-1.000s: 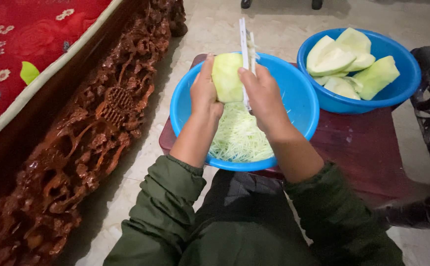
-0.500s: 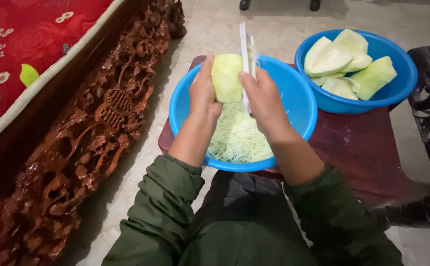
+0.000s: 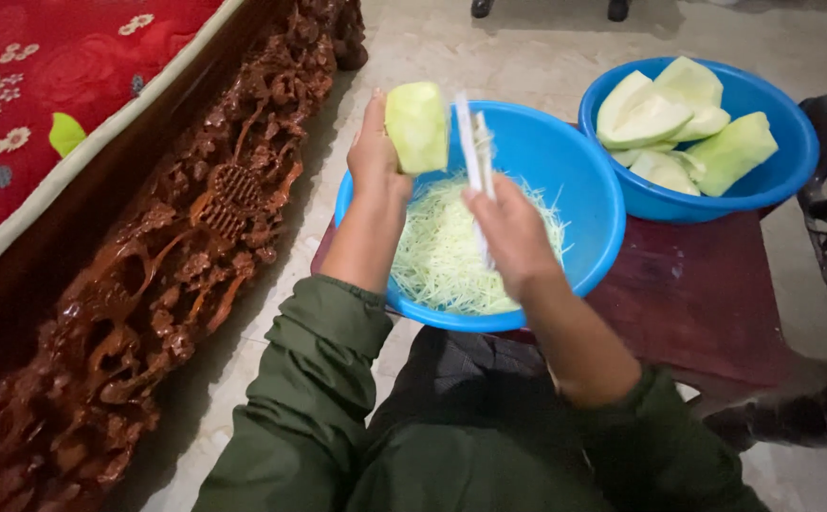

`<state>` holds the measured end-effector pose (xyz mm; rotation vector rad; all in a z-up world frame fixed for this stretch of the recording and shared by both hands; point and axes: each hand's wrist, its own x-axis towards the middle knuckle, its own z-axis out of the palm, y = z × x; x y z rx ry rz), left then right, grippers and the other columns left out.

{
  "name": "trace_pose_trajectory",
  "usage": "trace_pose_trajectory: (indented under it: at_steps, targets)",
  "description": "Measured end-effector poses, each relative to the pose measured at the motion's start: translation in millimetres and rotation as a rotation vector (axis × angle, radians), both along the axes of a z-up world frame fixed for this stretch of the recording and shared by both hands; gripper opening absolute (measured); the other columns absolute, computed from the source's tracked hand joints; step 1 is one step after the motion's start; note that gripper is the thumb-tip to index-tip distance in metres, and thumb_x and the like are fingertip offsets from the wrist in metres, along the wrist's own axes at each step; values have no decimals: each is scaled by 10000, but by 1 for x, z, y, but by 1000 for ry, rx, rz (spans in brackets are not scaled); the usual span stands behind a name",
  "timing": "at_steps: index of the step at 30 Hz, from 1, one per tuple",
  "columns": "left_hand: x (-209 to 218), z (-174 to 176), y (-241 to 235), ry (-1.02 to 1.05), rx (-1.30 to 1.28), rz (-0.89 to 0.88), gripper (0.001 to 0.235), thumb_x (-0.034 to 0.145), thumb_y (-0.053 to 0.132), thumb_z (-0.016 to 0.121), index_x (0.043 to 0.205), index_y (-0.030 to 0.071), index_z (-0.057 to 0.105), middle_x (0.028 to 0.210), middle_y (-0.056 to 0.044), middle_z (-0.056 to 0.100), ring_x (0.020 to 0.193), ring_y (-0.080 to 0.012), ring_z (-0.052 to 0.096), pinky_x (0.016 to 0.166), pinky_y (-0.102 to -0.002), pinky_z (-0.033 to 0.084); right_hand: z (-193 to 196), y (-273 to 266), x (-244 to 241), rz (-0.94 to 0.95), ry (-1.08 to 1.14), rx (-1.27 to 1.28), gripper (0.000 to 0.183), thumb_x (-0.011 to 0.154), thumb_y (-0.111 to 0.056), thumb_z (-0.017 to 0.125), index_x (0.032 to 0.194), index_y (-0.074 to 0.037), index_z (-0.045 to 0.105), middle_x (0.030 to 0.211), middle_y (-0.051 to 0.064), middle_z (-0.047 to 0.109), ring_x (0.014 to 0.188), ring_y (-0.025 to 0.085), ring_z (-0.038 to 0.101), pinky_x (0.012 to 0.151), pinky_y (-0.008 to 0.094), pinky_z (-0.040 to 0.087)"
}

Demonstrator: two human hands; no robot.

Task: The person grates a light green vegetable into thin shreds using a handheld grater over a blue bowl. The person holds the vegetable in the left hand and the grater in the right, moving the vegetable back and forth to produce shreds that fall into the bowl. Additional vegetable pieces are visible in a second blue bowl nearby.

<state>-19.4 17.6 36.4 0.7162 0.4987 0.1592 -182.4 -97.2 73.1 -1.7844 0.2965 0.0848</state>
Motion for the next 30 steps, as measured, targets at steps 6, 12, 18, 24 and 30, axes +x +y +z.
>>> trace_pose_trajectory:
  at_steps: [6,12,18,24,30]
  targets:
    - [4,-43,5,-244,370,-487,452,811,357,846,1087,31,700,882,-162,763,684,-281,776,586,-431,673,-64,-69,86,69,-304,173,516,953,-433,717,1256,-24,632,700,84,547,544,150,529,424,286,393]
    - [16,-52,30,-248,1005,-753,293,742,329,853,954,147,767,730,-99,742,588,-197,716,536,-326,589,-50,-91,106,270,-307,-775,765,858,-489,759,1450,-55,544,1206,296,677,1148,482,641,928,572,508]
    - [38,-35,40,-302,1729,-922,247,760,430,734,906,233,757,757,-92,733,819,-324,745,776,-460,582,-49,-85,124,385,-244,-1040,820,873,-461,757,1529,-87,437,1255,258,654,1138,461,660,894,611,535]
    - [71,-29,5,-635,1677,-530,402,752,415,862,1045,218,669,823,-43,646,888,-344,708,782,-503,561,-94,-107,156,349,-284,-1150,796,858,-467,765,1499,-98,470,1166,161,651,1030,391,705,821,515,573]
    - [81,-47,-17,-676,1708,-647,316,866,344,772,1110,204,628,900,-62,607,939,-346,695,813,-494,564,-111,-114,147,239,-696,-1225,715,782,-430,860,1328,-41,611,1057,112,687,937,311,728,699,399,585]
